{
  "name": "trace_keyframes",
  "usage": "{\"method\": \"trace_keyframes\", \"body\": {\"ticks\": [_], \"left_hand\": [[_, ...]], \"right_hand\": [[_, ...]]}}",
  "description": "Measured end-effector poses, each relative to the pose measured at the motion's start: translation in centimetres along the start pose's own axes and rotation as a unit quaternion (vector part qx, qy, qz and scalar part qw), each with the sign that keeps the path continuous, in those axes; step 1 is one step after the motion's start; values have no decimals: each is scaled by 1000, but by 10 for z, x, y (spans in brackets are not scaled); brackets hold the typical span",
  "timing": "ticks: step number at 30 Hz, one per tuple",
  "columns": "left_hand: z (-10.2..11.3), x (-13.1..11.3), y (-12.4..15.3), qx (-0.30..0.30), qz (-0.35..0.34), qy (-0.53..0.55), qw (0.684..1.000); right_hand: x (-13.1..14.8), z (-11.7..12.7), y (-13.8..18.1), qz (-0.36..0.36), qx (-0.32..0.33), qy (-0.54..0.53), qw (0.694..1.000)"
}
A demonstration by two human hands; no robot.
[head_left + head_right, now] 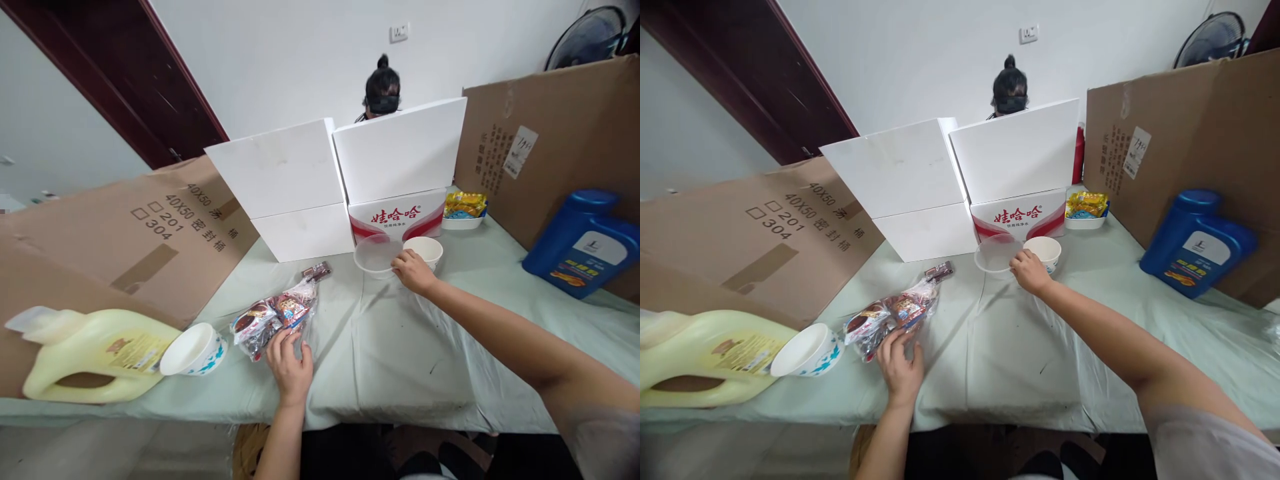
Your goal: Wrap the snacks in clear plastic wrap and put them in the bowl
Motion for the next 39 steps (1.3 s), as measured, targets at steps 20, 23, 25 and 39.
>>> {"method": "trace_keyframes", "body": {"ticks": [20, 23, 25, 39], "left_hand": [[-193, -5, -157, 430, 174, -238, 853], [-206, -9, -152, 442, 189, -249, 841], [-210, -24, -139, 447, 172, -237, 845], [-145, -125, -53, 256, 236, 336, 875]], "right_hand": [[47, -34, 119, -50, 152, -345, 925], [46, -31, 119, -50, 154, -356, 920], [46, -29, 118, -46, 155, -352, 922], [125, 1, 161, 315, 123, -201, 919]]}}
Point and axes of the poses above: each hand's wrist, its own y-axis away from the middle knuckle, its own z-axis out of the back of the hand, x = y × z, the point moved 7 cm from there along -y, towards the middle knuckle, and after that the axes turned 11 degrees about y, right-handed, at the moved point
